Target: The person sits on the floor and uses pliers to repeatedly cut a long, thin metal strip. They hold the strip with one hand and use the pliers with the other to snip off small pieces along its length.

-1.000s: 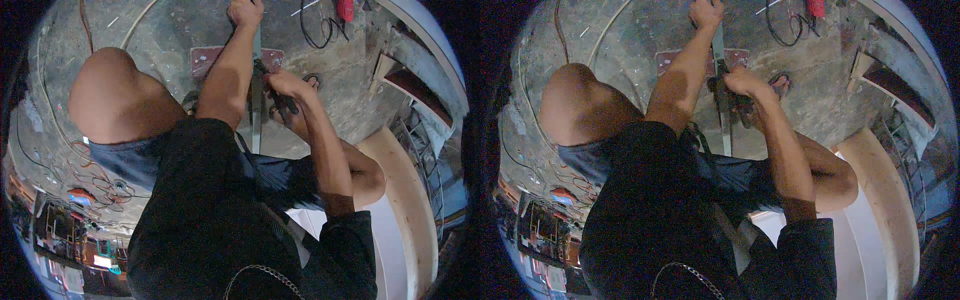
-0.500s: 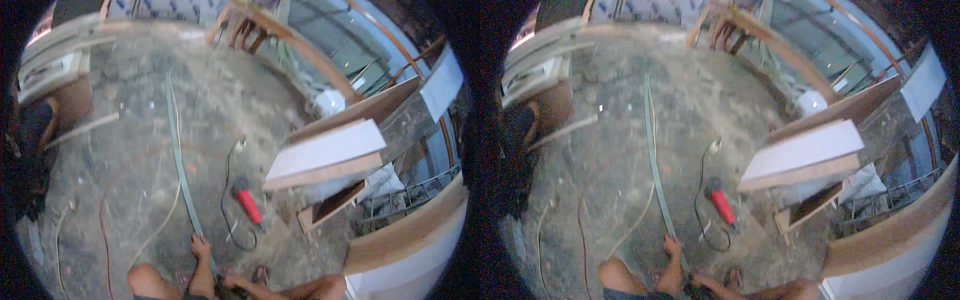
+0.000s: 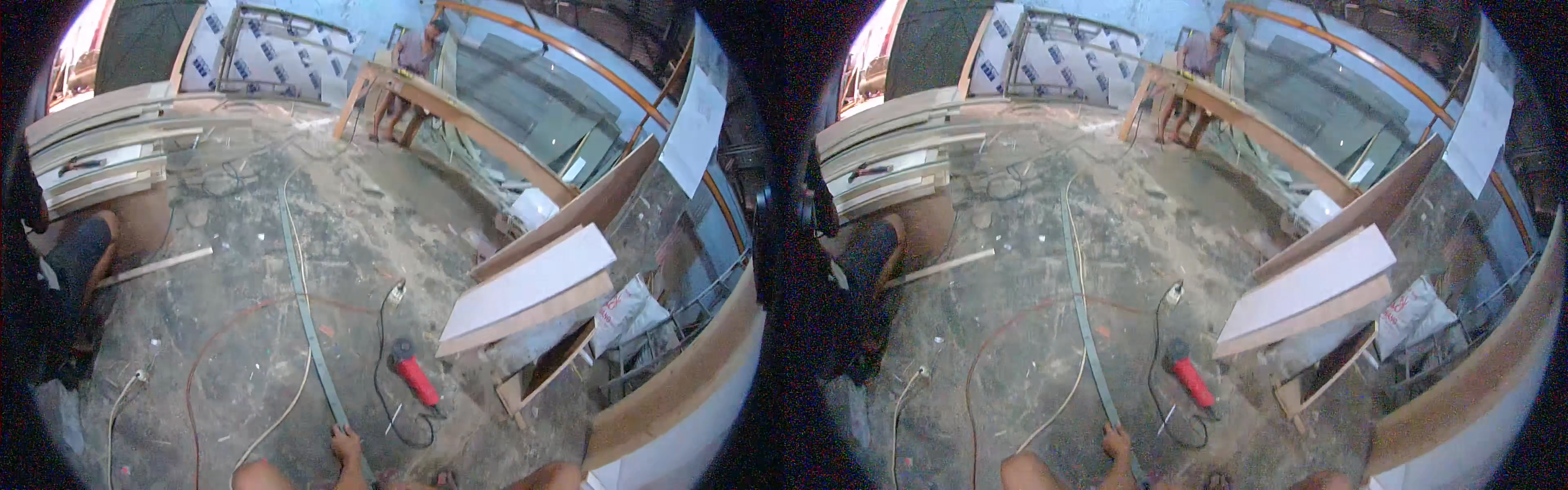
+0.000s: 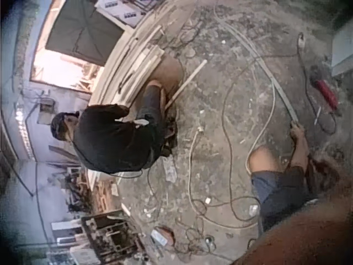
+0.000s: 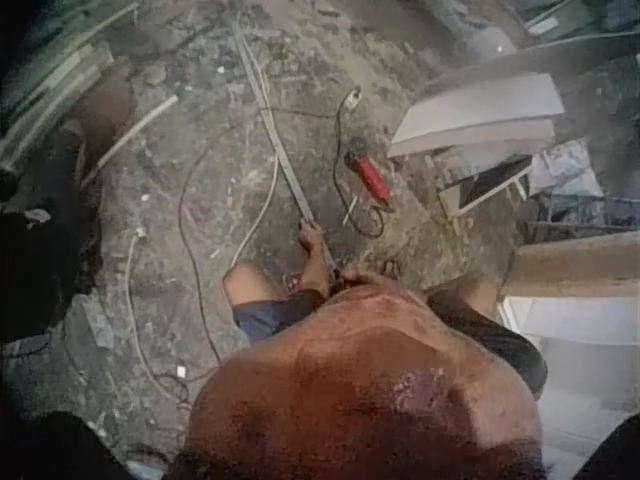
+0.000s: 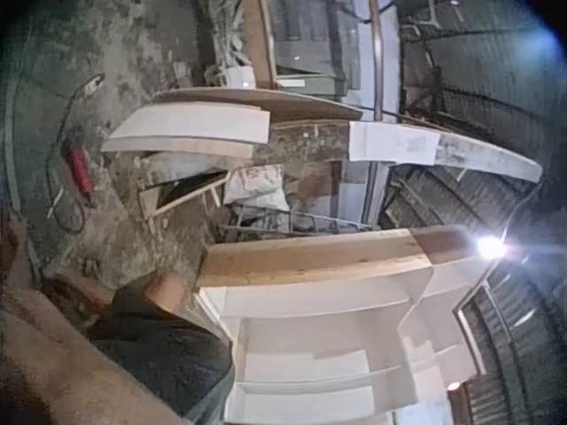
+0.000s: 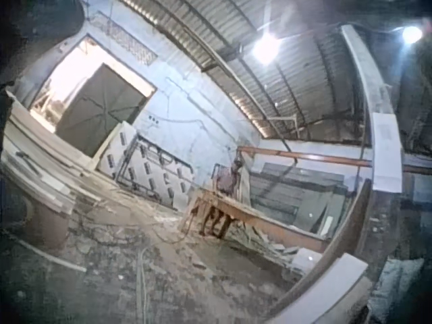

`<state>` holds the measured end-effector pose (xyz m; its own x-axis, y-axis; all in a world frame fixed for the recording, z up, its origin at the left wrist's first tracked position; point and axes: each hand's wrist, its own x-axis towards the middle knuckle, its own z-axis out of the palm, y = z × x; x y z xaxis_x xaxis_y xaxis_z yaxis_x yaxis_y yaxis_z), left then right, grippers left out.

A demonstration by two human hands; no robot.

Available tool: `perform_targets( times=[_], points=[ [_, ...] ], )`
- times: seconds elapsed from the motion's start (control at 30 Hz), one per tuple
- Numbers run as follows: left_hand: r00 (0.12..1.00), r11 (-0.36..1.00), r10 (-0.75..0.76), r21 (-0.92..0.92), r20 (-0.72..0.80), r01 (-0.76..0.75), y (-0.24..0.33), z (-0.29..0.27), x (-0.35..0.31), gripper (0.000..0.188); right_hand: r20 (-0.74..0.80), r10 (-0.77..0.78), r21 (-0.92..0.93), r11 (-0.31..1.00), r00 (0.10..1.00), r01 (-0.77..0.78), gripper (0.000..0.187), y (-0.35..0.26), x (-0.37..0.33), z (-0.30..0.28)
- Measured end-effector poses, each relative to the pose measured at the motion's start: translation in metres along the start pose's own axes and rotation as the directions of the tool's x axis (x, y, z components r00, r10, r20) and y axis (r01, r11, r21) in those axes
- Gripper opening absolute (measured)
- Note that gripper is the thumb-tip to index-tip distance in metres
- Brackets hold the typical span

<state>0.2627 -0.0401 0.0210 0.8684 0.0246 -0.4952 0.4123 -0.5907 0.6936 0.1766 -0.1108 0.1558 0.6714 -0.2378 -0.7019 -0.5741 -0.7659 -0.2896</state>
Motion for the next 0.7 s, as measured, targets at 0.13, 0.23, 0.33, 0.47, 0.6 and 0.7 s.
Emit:
perform_targets(
  times=[0.13,0.23,0.33,0.47,0.6,0.7],
  points=[
    [0.911,0.968,0.211,-0.052,-0.355,-0.245,-0.032,-0.028,0.073,0.042,0.001,-0.129,0.017,0.991,0.992,0.129,0.029,-0.049,-0.022,0.035],
    [0.995,0.996,-0.036,-0.074,0.094,0.043,-0.036,-0.014,0.001,0.037,0.031,-0.012,0.077,0.997,0.999,0.010,0.031,0.003,-0.077,0.064],
    [0.997,0.973,-0.041,-0.224,0.059,0.053,-0.069,0.001,-0.039,0.031,-0.097,-0.051,0.107,0.992,0.994,0.062,0.032,-0.029,-0.046,0.054],
    [0.982,0.960,0.054,-0.261,-0.183,-0.102,-0.029,0.004,-0.017,0.027,-0.324,-0.115,0.173,0.969,0.939,0.178,0.034,-0.091,0.032,0.038],
    [0.945,0.961,0.158,-0.174,-0.285,-0.213,-0.052,0.013,-0.038,0.034,-0.210,-0.081,0.207,0.970,0.974,0.125,0.036,-0.029,-0.014,0.090],
    [0.943,0.986,0.129,-0.061,-0.306,-0.155,-0.036,0.001,-0.015,0.041,-0.164,-0.036,0.266,0.961,0.986,0.079,0.037,0.004,-0.050,0.111]
  ],
)
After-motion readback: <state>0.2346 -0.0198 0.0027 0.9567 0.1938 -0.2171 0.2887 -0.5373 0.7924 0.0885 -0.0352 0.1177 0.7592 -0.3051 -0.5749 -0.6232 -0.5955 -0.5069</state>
